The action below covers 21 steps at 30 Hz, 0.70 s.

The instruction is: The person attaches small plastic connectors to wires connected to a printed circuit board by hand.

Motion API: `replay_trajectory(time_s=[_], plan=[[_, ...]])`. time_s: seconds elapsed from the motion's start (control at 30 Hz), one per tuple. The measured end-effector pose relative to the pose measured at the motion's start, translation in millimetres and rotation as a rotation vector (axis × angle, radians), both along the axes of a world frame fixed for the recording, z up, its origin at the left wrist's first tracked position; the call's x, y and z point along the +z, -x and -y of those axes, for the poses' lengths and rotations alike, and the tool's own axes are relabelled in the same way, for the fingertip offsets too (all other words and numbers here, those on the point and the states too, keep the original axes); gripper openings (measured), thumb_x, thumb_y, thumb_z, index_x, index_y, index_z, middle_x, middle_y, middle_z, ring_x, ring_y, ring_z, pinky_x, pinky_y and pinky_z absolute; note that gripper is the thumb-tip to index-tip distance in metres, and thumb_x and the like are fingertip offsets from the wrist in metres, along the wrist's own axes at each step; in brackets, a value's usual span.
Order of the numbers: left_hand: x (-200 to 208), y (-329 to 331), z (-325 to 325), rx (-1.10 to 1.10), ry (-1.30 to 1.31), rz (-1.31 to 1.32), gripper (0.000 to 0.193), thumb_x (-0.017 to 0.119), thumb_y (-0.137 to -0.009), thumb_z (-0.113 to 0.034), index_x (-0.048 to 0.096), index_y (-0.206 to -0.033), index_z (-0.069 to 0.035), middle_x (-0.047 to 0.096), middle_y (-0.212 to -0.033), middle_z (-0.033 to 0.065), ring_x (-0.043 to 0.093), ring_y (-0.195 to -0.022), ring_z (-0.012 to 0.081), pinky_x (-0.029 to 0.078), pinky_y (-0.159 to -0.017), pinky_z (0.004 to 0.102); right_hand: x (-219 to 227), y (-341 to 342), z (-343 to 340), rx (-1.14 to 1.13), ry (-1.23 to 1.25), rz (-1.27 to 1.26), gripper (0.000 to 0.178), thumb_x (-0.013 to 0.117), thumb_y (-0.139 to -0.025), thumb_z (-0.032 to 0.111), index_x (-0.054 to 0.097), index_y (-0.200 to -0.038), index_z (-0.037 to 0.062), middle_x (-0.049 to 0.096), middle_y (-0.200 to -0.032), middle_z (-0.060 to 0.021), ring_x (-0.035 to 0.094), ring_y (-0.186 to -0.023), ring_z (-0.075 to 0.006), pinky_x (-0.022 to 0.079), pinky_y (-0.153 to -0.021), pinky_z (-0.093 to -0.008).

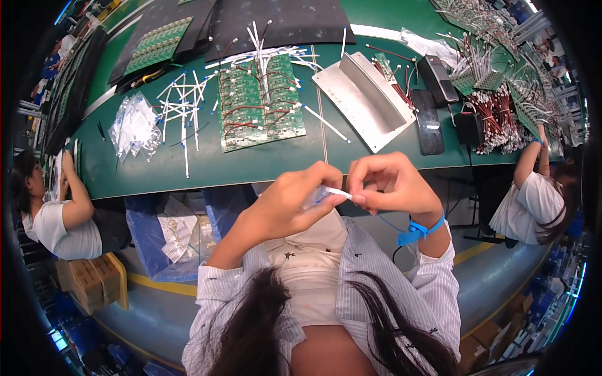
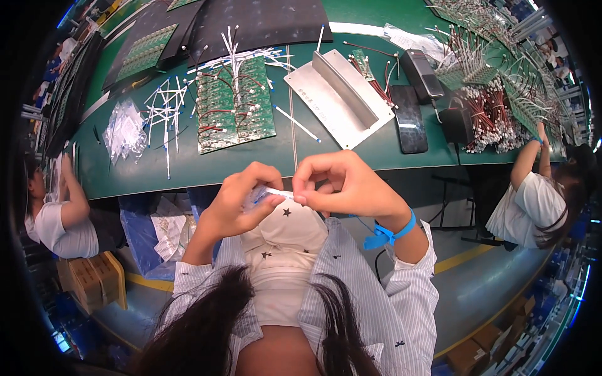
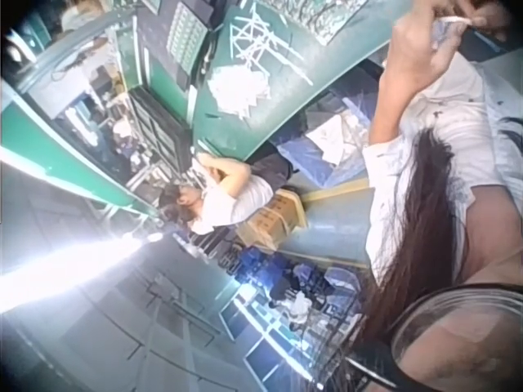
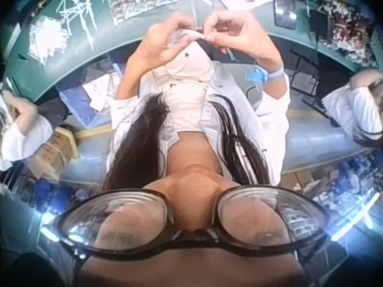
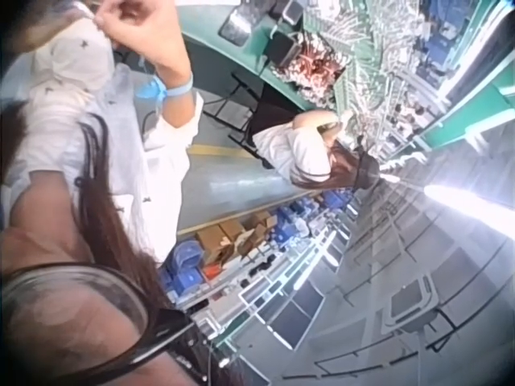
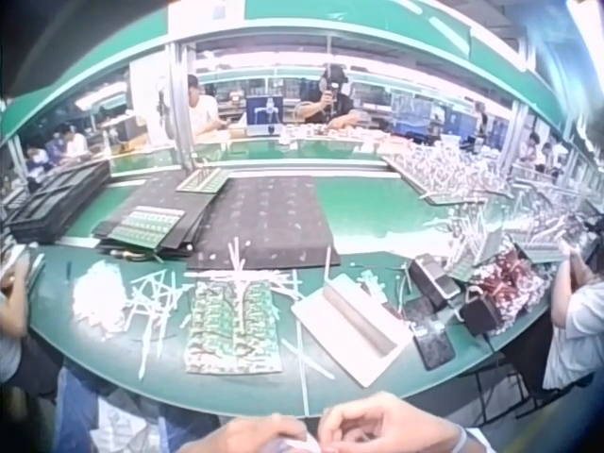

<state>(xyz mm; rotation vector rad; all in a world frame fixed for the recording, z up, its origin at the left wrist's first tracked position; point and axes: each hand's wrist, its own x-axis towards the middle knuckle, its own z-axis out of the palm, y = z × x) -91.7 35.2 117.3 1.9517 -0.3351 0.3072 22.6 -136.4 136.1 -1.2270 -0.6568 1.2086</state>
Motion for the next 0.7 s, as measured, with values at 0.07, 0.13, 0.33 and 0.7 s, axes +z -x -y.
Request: replay_trajectory(time_s=[0.07, 0.13, 0.33, 0.7], plan=[[-2.9, 2.5, -2.2, -0.021, 0.142, -0.125, 0.018, 0.061, -0.079, -0.009, 0.051, -0.093, -0.001, 0.056, -0.080, 0.0106, 0.058, -0.070, 0.0254, 0.045, -0.063, 0.0310, -3.9, 1.3, 0.3, 0.017, 0.003, 0.033, 0.005, 0.061, -0.075, 0.000, 0.057, -0.077, -0.0015, 0.055, -0.074, -0.0023, 0.051, -0.063, -0.0061, 0.042, -0.049, -0.0175], [-5.1, 4.9, -4.4, -0.064, 0.223, -0.180, 0.017, 0.058, -0.080, -0.007, 0.051, -0.094, 0.000, 0.057, -0.081, 0.0118, 0.059, -0.072, 0.0234, 0.044, -0.065, 0.0299, -8.1, 1.9, -0.4, 0.065, 0.005, 0.105, 0.006, 0.063, -0.073, -0.001, 0.057, -0.074, -0.0021, 0.056, -0.076, -0.0045, 0.054, -0.068, -0.0082, 0.044, -0.052, -0.0173], [-0.3, 6.0, -9.5, -0.129, 0.180, -0.205, 0.014, 0.055, -0.080, -0.004, 0.051, -0.093, 0.000, 0.059, -0.083, 0.0125, 0.060, -0.076, 0.0224, 0.045, -0.068, 0.0309, -7.8, 8.8, -11.0, 0.127, 0.005, 0.157, 0.009, 0.064, -0.072, 0.000, 0.059, -0.079, -0.0024, 0.060, -0.077, -0.0029, 0.056, -0.071, -0.0071, 0.047, -0.058, -0.0182], [-14.1, 4.5, -38.8, -0.086, 0.348, -0.255, 0.009, 0.054, -0.078, -0.004, 0.051, -0.085, 0.000, 0.052, -0.076, 0.0043, 0.050, -0.070, 0.0103, 0.040, -0.064, 0.0243, -15.6, 1.2, -31.6, 0.149, 0.040, -0.153, 0.012, 0.063, -0.076, 0.000, 0.061, -0.086, -0.0073, 0.063, -0.075, -0.0107, 0.063, -0.070, -0.0142, 0.051, -0.067, -0.0227]])
